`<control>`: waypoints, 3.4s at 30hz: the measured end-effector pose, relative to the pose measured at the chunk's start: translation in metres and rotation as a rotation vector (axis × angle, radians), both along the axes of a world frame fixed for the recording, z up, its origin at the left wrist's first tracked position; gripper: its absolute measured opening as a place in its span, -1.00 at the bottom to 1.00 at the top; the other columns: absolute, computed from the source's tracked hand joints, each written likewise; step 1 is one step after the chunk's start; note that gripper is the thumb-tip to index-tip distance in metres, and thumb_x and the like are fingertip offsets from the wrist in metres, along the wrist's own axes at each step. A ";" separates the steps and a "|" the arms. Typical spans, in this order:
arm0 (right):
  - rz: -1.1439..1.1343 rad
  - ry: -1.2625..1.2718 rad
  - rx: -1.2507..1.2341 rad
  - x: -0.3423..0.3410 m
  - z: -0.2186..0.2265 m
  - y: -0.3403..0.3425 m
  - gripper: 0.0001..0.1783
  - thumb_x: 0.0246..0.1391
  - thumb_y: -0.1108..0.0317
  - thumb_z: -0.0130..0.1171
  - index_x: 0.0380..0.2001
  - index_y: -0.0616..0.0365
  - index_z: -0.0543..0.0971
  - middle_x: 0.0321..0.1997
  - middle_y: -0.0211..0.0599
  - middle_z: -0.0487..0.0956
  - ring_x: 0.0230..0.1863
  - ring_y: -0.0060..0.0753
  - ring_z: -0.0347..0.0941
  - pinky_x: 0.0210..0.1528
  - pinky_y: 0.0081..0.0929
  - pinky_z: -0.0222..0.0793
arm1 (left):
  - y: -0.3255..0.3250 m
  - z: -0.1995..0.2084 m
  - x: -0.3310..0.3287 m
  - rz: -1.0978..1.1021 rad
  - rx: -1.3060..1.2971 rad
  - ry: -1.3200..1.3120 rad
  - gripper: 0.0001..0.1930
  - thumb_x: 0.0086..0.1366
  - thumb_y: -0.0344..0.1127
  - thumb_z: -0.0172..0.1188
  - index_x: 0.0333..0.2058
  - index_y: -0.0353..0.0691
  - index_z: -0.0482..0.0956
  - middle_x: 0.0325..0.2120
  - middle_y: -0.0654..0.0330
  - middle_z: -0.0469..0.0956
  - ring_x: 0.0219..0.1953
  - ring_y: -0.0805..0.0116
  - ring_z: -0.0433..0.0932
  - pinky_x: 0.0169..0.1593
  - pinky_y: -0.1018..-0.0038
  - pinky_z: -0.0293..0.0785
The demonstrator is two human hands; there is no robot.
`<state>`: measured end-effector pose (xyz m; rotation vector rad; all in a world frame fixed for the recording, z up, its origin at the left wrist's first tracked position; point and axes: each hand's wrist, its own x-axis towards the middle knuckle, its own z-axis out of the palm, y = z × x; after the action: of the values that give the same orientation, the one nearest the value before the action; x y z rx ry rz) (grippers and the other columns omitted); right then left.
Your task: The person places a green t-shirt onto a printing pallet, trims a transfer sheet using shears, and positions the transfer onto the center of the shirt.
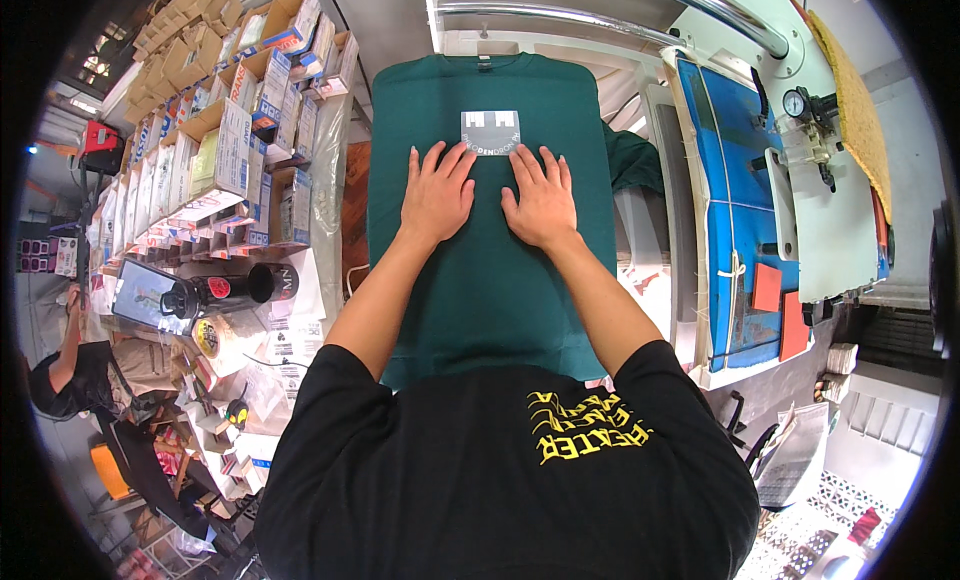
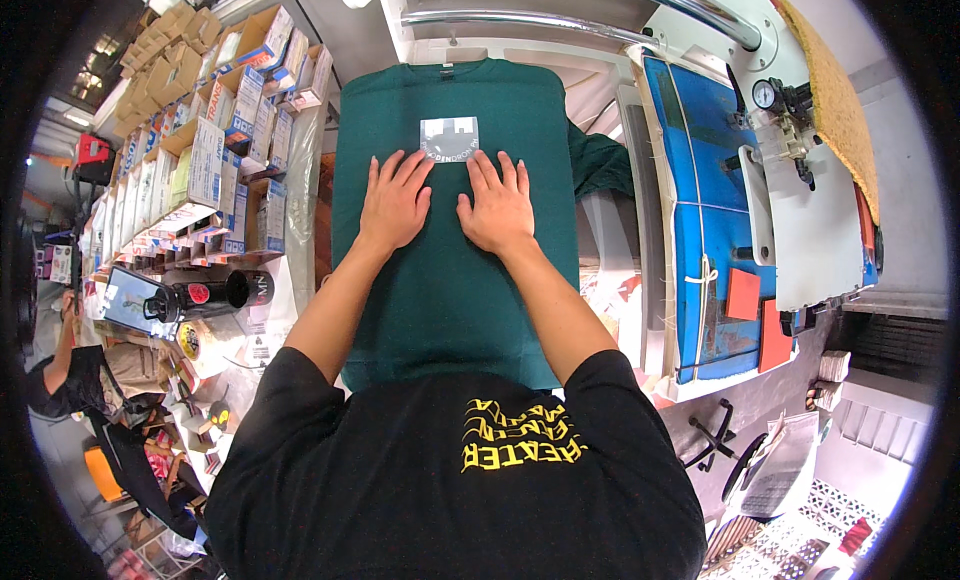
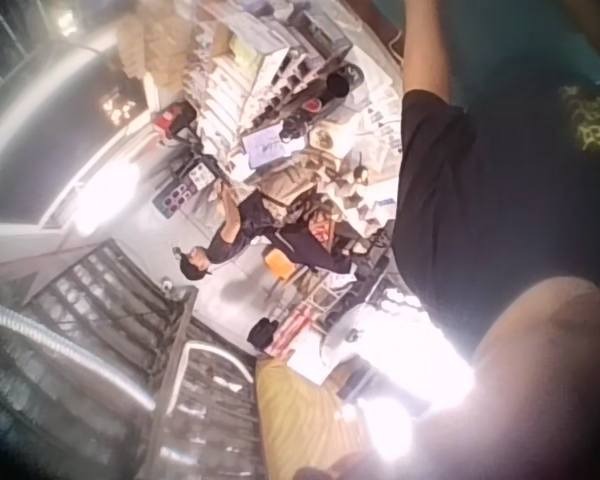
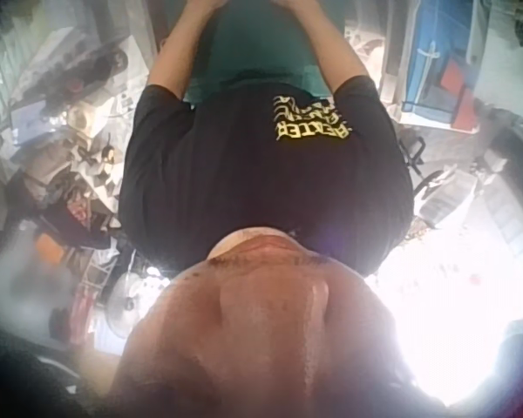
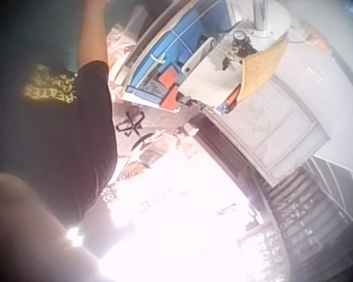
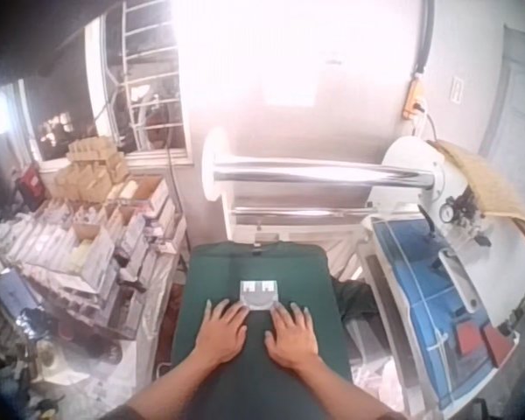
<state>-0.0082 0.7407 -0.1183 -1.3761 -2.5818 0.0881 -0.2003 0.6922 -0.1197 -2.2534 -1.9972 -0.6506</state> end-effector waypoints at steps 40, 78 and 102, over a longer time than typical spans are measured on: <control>-0.347 0.620 0.608 0.168 0.136 -0.041 -0.86 -0.07 0.58 0.26 -0.39 0.14 0.61 -0.26 -0.25 0.65 -0.18 -0.26 0.56 -0.03 -0.34 0.43 | -0.012 -0.014 -0.011 0.176 0.098 -0.252 -0.68 0.17 -0.36 0.18 -0.07 -0.23 0.56 0.02 0.11 0.49 0.15 0.07 0.37 0.31 -0.08 0.06; -0.147 0.508 0.527 0.131 0.197 -0.180 0.29 -0.55 0.06 0.61 0.36 -0.01 0.19 0.43 0.39 -0.13 0.44 0.44 -0.12 0.31 0.21 0.07 | -0.374 -0.072 -0.010 0.613 -0.108 -0.936 -0.46 0.39 -0.15 0.06 0.21 -0.39 0.26 0.07 -0.16 0.40 0.04 0.03 0.47 0.12 0.28 0.39; 0.254 0.826 0.610 0.045 0.168 -0.230 -0.49 -0.03 0.23 0.27 0.03 0.15 0.52 0.26 0.05 0.28 0.28 0.14 0.18 0.29 0.03 0.02 | -0.495 -0.024 0.079 0.705 -0.409 -0.757 -0.61 0.36 -0.04 -0.03 -0.11 -0.19 0.60 -0.22 -0.08 0.60 -0.10 -0.10 0.55 -0.03 0.11 0.45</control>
<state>0.0364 0.5105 0.0493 -0.5971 -1.8317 -0.0756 -0.1213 0.1975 -0.1433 -1.2891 -3.2669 -1.1809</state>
